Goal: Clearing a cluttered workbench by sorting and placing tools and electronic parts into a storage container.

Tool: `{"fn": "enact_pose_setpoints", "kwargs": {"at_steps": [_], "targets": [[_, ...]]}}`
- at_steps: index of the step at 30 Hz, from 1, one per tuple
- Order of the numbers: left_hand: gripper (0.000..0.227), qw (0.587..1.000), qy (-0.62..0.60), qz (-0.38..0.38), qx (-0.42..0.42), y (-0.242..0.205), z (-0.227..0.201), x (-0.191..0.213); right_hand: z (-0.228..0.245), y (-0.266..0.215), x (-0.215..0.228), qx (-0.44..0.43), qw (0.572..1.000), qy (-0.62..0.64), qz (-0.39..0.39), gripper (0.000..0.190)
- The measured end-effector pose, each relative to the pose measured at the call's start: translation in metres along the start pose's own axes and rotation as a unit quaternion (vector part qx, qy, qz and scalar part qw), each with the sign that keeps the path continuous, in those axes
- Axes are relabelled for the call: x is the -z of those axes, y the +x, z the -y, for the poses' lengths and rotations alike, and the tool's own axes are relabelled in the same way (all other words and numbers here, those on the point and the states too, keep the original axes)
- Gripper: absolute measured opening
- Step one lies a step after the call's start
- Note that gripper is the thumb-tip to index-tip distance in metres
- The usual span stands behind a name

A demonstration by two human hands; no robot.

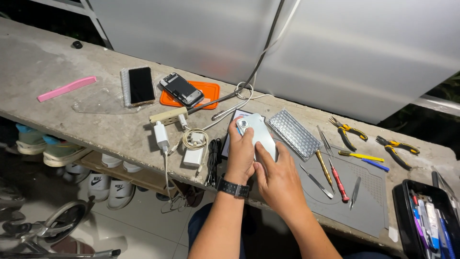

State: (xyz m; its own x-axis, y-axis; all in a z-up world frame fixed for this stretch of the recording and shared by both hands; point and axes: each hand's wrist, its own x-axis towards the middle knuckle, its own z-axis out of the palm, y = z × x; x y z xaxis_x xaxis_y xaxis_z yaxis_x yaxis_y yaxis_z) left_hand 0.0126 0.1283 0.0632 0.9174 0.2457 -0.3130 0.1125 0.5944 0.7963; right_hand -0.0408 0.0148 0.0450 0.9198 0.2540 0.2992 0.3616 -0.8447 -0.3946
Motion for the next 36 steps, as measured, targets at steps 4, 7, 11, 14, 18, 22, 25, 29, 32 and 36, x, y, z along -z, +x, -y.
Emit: {"fn": "enact_pose_setpoints", "kwargs": {"at_steps": [4,7,11,14,18,22,25,29,32,36], "targets": [[0.063,0.994,0.001,-0.032,-0.102,-0.020,0.004,-0.013,-0.009,0.004,0.006,-0.033,0.998,0.043,0.026,0.054],[0.062,0.995,-0.018,-0.001,-0.100,-0.021,0.008,-0.019,-0.028,0.005,0.015,-0.055,0.987,0.142,0.041,0.050],[0.061,0.994,-0.043,0.058,-0.085,0.009,0.041,-0.011,-0.044,-0.005,0.032,-0.189,0.905,0.381,-0.009,0.053],[0.062,0.995,-0.019,0.072,-0.067,-0.015,0.040,-0.033,-0.056,-0.006,0.051,-0.192,0.947,0.255,0.027,0.066],[0.058,0.995,0.030,0.050,-0.082,-0.008,0.080,-0.048,-0.065,-0.016,0.053,-0.212,0.963,0.159,0.047,0.082],[0.059,0.997,0.031,0.046,-0.049,-0.015,0.102,-0.060,-0.096,-0.023,0.048,-0.154,0.986,0.036,0.052,0.071],[0.058,0.997,0.051,0.049,-0.043,-0.015,0.116,-0.066,-0.109,-0.024,0.056,-0.142,0.987,-0.004,0.082,0.070],[0.059,0.996,0.041,0.071,-0.022,-0.008,0.121,-0.069,-0.108,-0.017,0.064,-0.151,0.985,0.040,0.079,0.072],[0.057,0.997,0.046,0.057,-0.032,-0.012,0.114,-0.068,-0.107,-0.009,0.056,-0.144,0.986,0.070,0.042,0.067],[0.058,0.997,0.044,0.057,-0.030,-0.005,0.116,-0.058,-0.104,0.000,0.052,-0.138,0.988,0.025,0.062,0.062]]}}
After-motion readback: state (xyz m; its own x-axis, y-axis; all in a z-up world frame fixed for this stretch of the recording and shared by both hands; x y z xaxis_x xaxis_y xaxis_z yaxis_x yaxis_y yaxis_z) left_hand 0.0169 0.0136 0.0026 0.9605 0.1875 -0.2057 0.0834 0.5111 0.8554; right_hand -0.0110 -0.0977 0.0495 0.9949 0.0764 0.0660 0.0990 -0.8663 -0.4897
